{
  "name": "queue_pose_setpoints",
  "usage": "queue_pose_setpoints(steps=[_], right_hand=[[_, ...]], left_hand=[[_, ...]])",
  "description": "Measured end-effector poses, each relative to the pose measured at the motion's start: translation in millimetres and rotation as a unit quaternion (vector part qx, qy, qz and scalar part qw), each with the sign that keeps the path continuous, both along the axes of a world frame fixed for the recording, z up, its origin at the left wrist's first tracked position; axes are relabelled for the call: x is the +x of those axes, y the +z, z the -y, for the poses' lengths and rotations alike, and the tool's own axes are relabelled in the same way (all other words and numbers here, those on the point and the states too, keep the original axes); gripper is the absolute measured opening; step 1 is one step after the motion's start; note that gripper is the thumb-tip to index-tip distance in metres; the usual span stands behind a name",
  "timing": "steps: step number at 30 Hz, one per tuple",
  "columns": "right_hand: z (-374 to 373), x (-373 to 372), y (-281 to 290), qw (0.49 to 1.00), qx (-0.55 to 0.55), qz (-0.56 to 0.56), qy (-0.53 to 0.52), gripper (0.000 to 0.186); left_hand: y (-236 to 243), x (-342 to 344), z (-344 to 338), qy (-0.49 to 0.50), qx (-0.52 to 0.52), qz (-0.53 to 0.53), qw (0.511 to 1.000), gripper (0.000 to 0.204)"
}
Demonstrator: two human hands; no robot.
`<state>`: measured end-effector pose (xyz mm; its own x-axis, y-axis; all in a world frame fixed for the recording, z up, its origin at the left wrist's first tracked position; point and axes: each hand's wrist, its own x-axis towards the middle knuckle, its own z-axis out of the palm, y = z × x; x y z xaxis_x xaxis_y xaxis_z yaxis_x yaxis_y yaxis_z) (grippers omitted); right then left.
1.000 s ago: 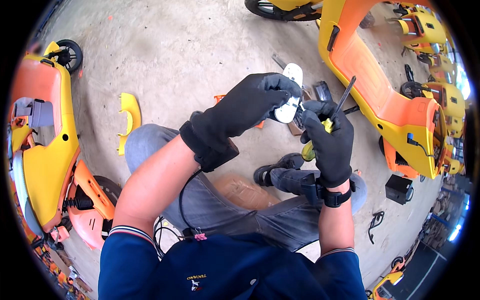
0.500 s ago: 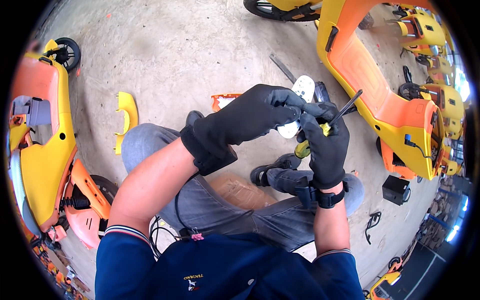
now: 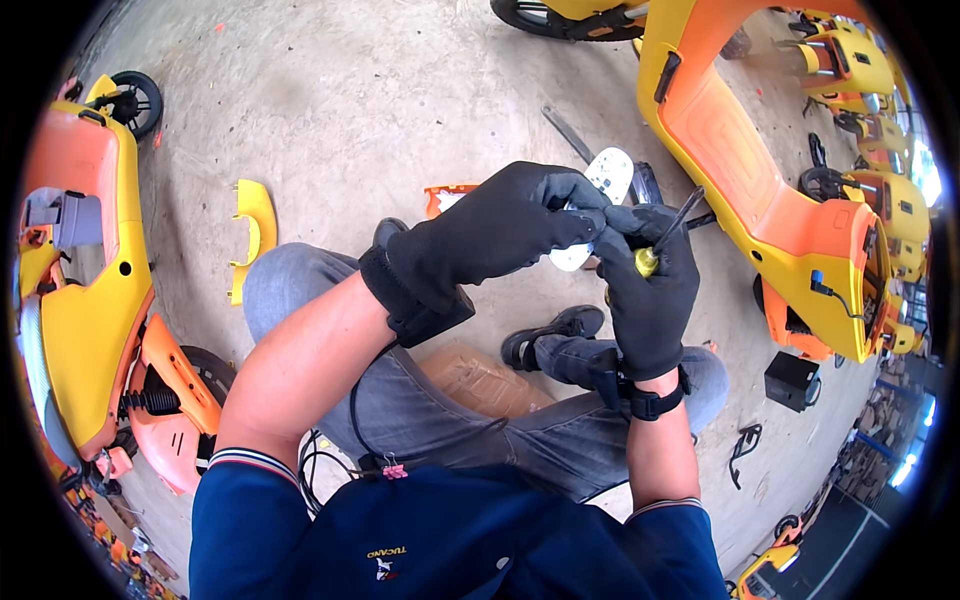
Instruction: The person sits on the floor and uses a screwdriver to remove screws from a white electronic component. They then use the screwdriver to pry open the component's casing and separate the parts.
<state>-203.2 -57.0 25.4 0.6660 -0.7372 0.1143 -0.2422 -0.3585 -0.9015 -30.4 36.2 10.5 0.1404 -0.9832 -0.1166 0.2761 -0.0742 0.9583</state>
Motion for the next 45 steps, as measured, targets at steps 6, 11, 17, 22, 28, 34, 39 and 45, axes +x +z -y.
queue_pose_setpoints(steps=[6,11,17,22,28,34,39,45], right_hand=[[-2,0,-3,1.000,-0.021,-0.015,0.018,0.018],[-7,0,3,0.999,-0.010,-0.030,0.029,0.018],[-8,-2,15,0.981,0.194,0.003,0.002,0.026],[-2,0,20,0.958,0.285,0.032,-0.020,0.033],[5,1,9,0.950,0.295,0.103,-0.015,0.033],[62,-39,6,0.936,0.314,0.158,-0.027,0.037],[75,-51,-16,0.913,0.372,0.142,-0.087,0.041],[85,-54,-35,0.948,0.314,0.052,0.014,0.043]], left_hand=[[-4,2,-3,0.008,0.029,0.011,0.999,0.025],[-6,1,-1,0.037,0.018,0.034,0.999,0.025],[-5,9,-4,0.042,0.044,0.057,0.996,0.025],[-3,8,-5,0.048,0.034,0.006,0.998,0.026],[-6,17,-7,0.084,0.020,-0.076,0.993,0.023],[-9,27,-16,0.112,0.032,-0.042,0.992,0.023],[2,29,-16,0.136,0.010,-0.033,0.990,0.030],[10,35,-17,0.203,-0.005,-0.031,0.979,0.038]])
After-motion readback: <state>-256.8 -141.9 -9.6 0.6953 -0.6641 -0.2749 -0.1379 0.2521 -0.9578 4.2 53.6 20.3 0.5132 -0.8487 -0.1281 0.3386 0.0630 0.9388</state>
